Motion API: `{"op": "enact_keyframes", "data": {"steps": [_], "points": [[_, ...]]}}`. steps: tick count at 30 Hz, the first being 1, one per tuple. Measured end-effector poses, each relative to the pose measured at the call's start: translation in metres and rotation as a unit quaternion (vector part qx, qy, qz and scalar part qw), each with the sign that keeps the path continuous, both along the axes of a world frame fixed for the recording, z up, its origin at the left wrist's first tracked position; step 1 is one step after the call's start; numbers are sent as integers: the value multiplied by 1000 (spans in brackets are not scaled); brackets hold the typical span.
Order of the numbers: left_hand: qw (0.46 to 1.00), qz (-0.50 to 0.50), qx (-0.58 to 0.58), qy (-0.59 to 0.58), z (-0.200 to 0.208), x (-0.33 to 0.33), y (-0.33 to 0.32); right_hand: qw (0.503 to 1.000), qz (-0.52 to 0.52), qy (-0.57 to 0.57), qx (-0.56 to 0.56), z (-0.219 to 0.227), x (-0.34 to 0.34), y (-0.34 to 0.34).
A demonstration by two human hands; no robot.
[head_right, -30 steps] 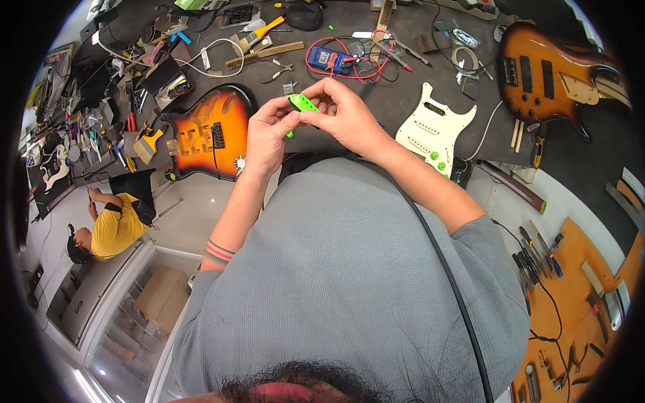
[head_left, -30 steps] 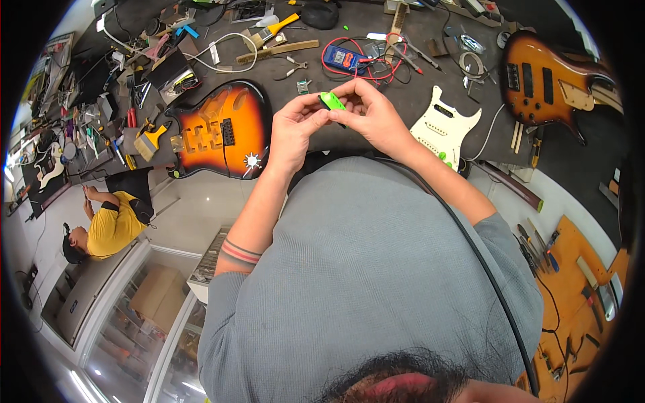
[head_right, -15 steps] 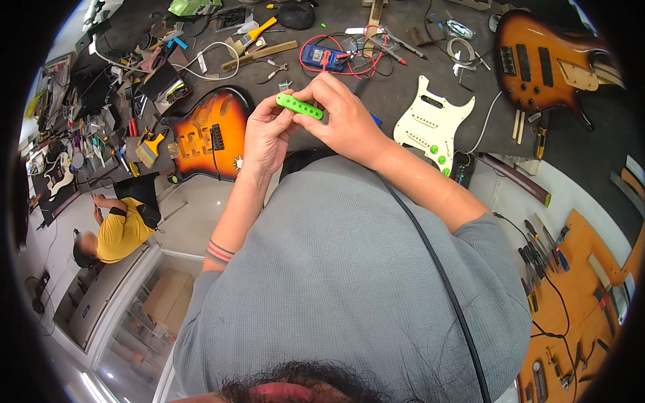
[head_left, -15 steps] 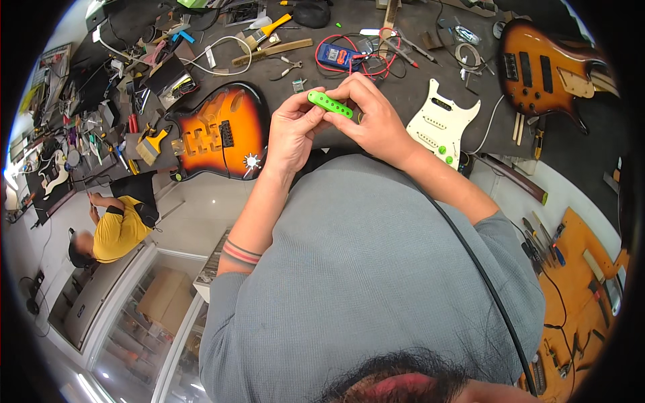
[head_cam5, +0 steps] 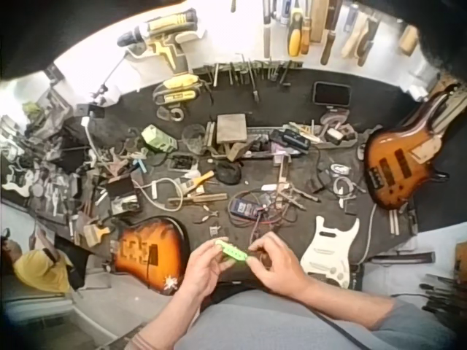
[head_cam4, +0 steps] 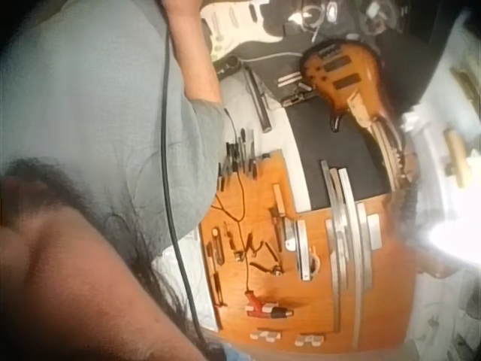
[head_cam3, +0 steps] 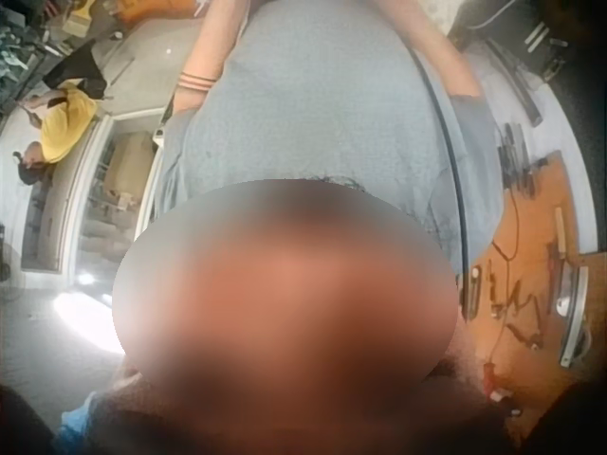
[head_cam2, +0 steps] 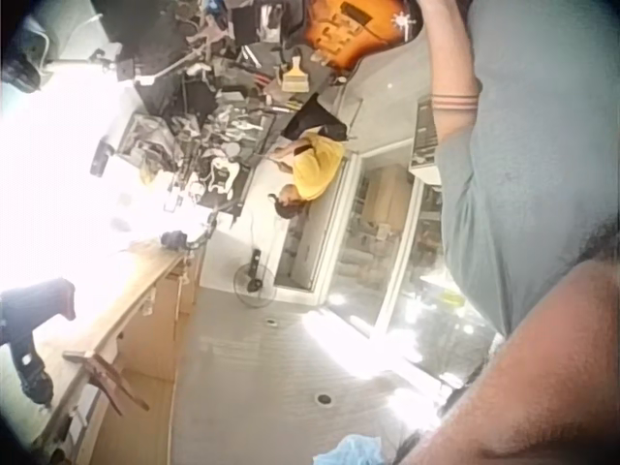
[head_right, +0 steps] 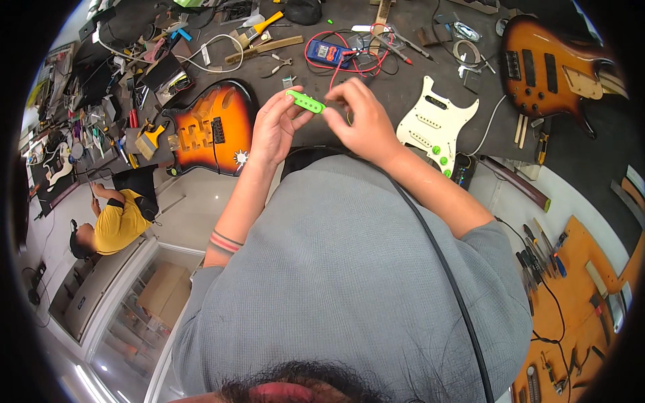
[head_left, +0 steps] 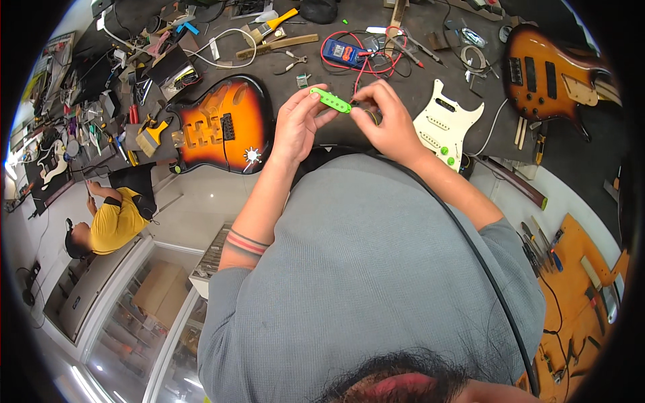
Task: The person holds a green guitar pickup and prepares its wires, then places it onto a pickguard. They pick up a black guitar body and handle a small electronic component by hand near a workstation.
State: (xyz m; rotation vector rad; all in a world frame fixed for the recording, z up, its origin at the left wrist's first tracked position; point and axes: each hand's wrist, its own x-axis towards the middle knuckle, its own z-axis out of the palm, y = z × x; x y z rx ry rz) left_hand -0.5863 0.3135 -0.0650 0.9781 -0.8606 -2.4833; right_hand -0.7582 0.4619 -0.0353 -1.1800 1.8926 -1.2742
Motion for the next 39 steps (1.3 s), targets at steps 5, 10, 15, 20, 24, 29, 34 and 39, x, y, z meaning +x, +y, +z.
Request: {"op": "enact_keyframes", "data": {"steps": [5,10,15,20,24,29,34,39], "points": [[999,-19,-3,-50,-27,1,5,918,-11,-337,208,-48,8,12],[986,-67,-57,-139,-54,0,6,878,-1,-416,235,-84,15,10],[951,-184,-112,-223,-104,4,-12,859,-47,-439,259,-136,33,14],[914,-225,-192,-277,-119,-8,-17,862,-90,-438,238,-162,50,13],[911,-229,-199,-279,-118,-9,-17,871,-100,-420,235,-163,50,11],[904,-234,-223,-278,-114,-8,-13,856,-122,-449,224,-160,52,11],[910,-212,-220,-279,-112,-8,-10,853,-155,-446,220,-155,53,12],[904,-203,-245,-286,-115,-8,-7,858,-142,-441,223,-148,51,15]]}}
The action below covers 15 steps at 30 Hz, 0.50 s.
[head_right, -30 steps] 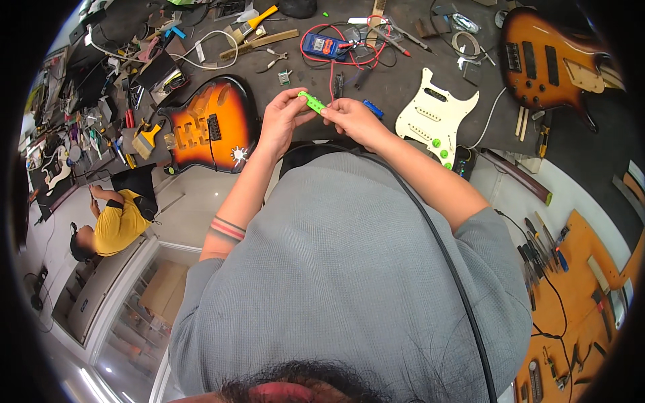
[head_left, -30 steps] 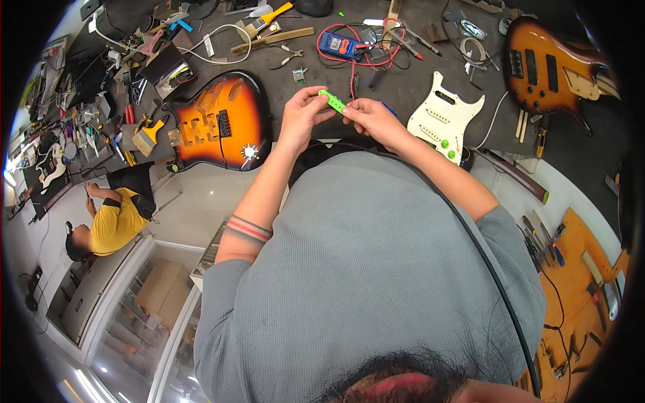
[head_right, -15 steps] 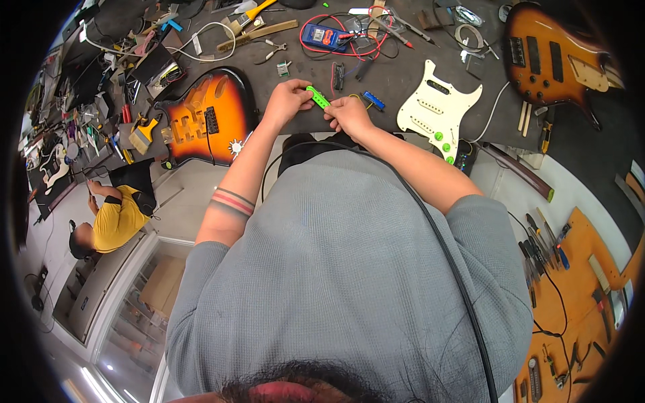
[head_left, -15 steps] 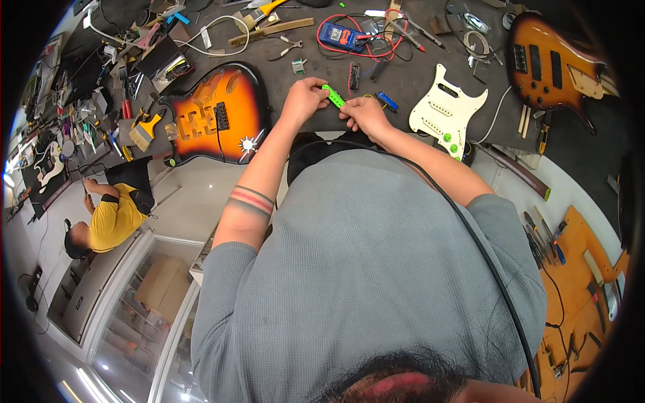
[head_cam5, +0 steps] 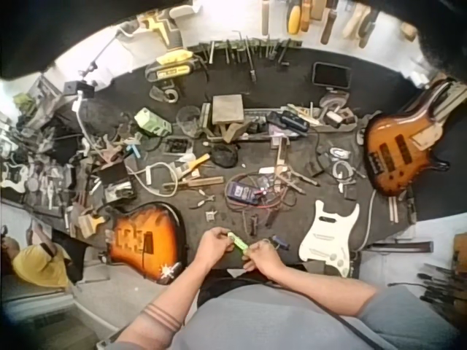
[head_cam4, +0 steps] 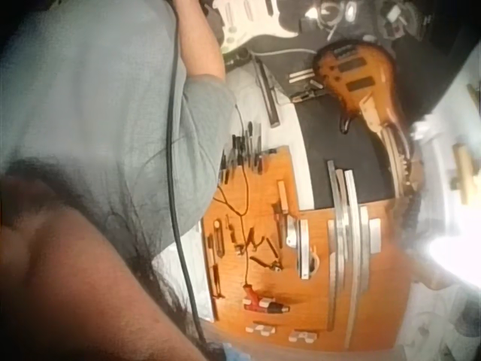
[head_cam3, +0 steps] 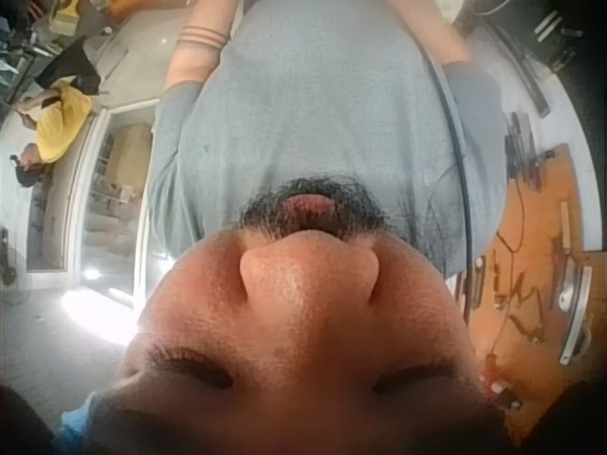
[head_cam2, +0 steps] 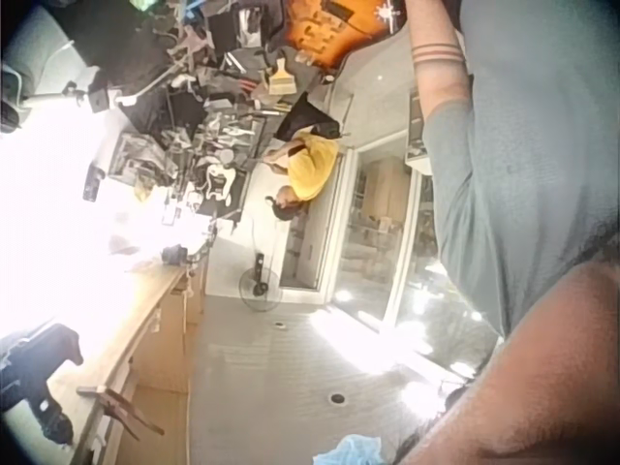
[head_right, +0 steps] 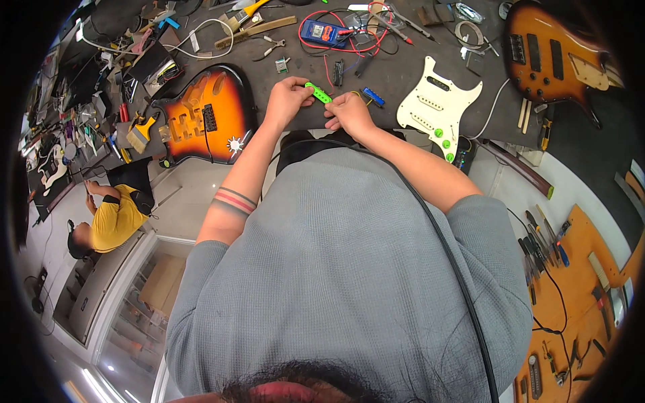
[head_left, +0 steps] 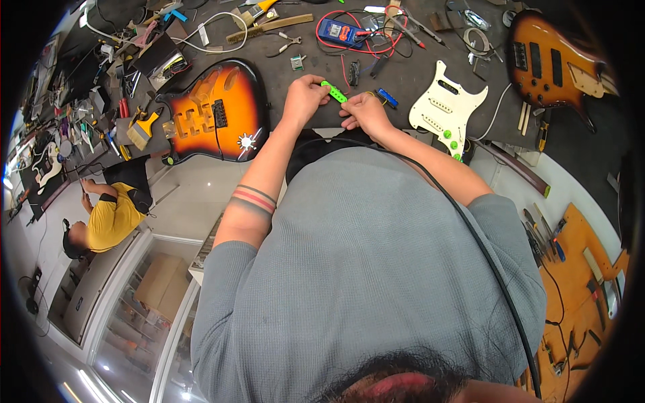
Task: The person holds a green guitar pickup and prepares its wires, then places it onto a pickguard. They pick up a black guitar body and handle a small electronic component by hand near a workstation.
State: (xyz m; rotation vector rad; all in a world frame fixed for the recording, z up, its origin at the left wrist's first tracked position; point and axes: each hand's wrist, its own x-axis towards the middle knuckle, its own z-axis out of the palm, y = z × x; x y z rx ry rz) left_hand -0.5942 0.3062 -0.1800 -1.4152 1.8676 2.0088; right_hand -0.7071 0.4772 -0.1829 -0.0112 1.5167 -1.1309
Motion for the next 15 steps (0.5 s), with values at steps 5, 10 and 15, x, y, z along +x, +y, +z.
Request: {"op": "enact_keyframes", "data": {"steps": [5,10,15], "points": [[999,-4,-43,-10,5,-2,7,997,69,44,-17,18,-12,10],[996,-15,-89,-13,6,2,11,980,133,147,16,36,-23,3],[984,-25,-169,-43,17,19,4,863,201,464,12,29,-40,-3]]}}
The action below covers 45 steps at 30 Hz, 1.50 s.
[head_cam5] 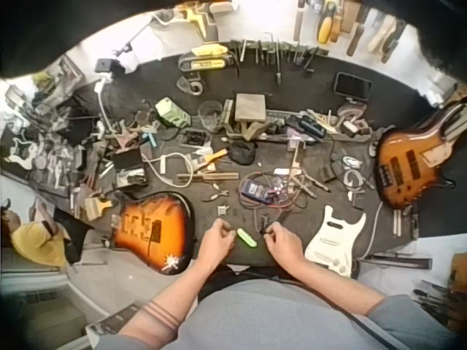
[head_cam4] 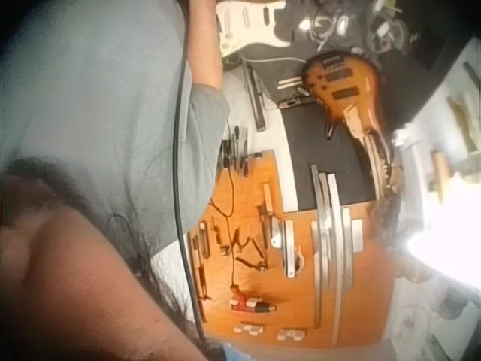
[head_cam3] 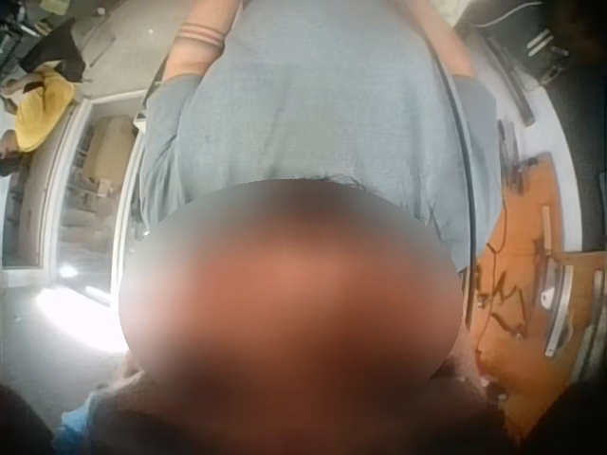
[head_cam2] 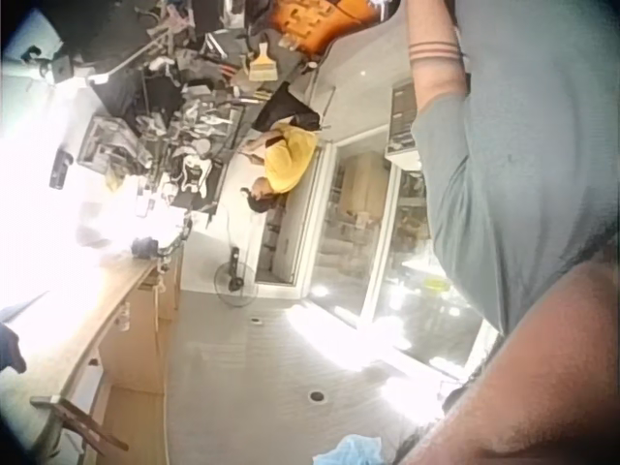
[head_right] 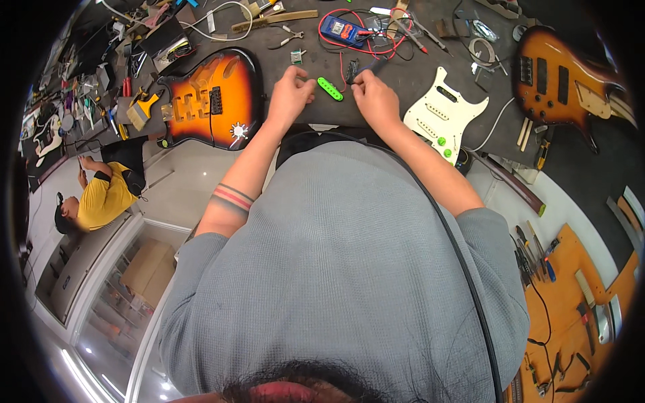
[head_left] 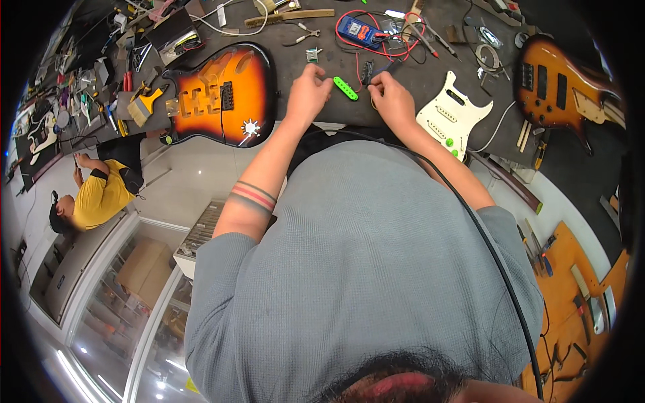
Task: The person holds a green guitar pickup and prepares its wires, then places it onto a pickguard. They pick up a black guitar body and handle a small electronic component by hand near a workstation.
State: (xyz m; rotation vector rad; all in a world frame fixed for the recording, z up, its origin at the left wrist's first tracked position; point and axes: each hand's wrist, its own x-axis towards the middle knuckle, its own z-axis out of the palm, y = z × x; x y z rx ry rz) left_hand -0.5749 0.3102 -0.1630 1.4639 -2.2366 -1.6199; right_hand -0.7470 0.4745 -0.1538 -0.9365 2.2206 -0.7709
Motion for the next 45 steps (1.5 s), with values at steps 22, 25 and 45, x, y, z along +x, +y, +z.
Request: {"op": "enact_keyframes", "data": {"steps": [22,25,45], "points": [[968,113,208,86,14,33,-2,971,130,193,62,0,-30,53],[954,121,242,126,25,26,-2,985,80,138,62,-5,-28,57],[974,-63,-29,217,89,-1,4,997,16,-71,15,57,-42,44]]}}
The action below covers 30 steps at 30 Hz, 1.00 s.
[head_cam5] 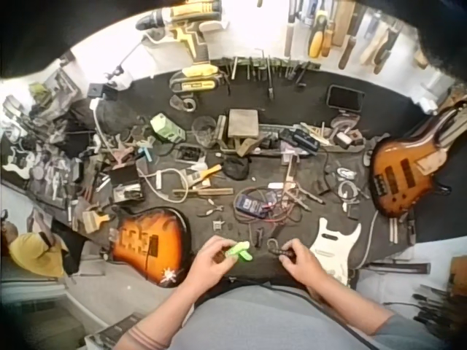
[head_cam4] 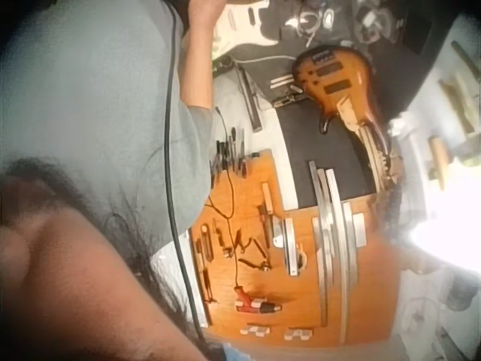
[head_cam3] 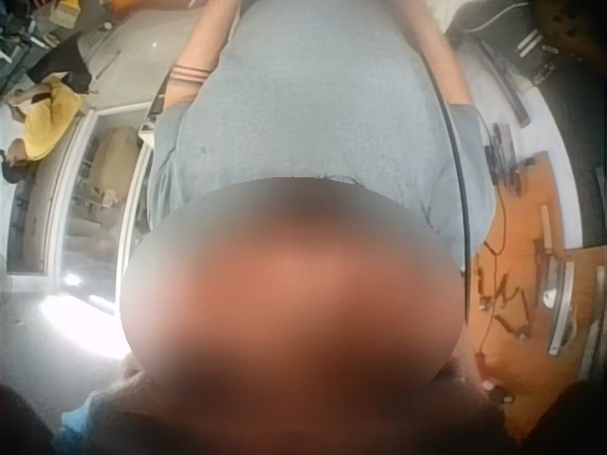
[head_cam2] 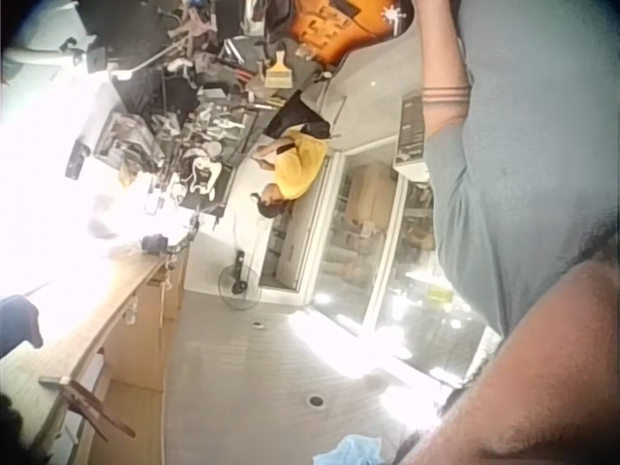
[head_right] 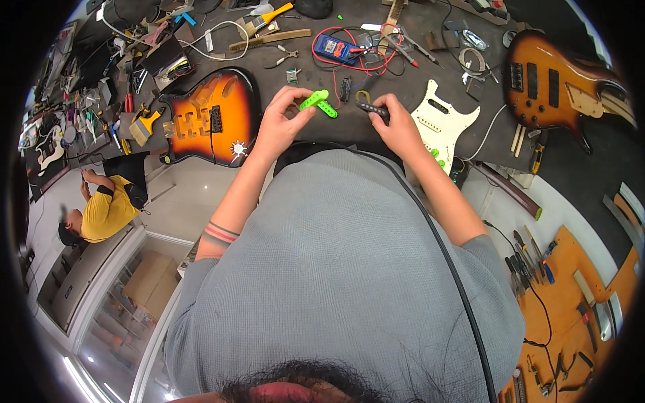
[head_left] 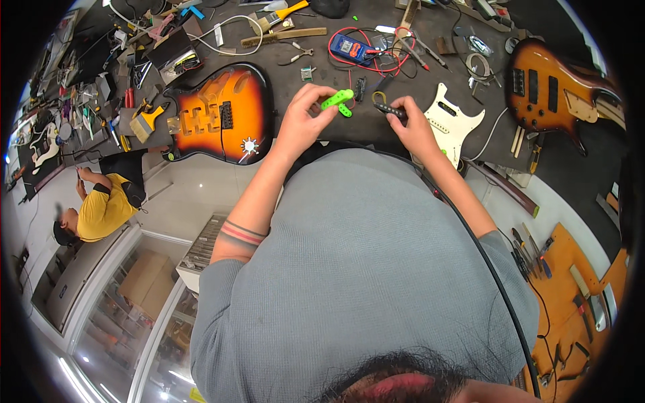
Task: The person holds a green guitar pickup and prepares its wires, then places it onto a pickguard. They pick up a black guitar body and handle a small electronic component by hand near a workstation.
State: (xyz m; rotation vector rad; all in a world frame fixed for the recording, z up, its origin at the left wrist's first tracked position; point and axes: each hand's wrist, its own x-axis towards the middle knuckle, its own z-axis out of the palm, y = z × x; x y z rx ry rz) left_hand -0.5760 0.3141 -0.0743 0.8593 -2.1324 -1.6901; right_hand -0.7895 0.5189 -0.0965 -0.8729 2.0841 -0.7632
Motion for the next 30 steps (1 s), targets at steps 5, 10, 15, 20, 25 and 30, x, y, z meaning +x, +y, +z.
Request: {"op": "enact_keyframes", "data": {"steps": [5,10,15,20,25,30], "points": [[981,-85,-165,58,39,-24,1,980,8,-126,-151,32,1,-26],[966,-114,-223,60,57,-33,-1,965,22,-185,-184,60,12,-43],[964,-110,-235,63,63,-29,-4,938,-7,-281,-201,60,13,-43],[962,-98,-247,65,64,-26,-2,916,-15,-341,-210,66,16,-41],[972,-96,-211,35,68,-24,0,905,-15,-362,-221,73,16,-41],[985,-85,-146,28,75,-25,4,899,-6,-371,-232,64,13,-38]]}}
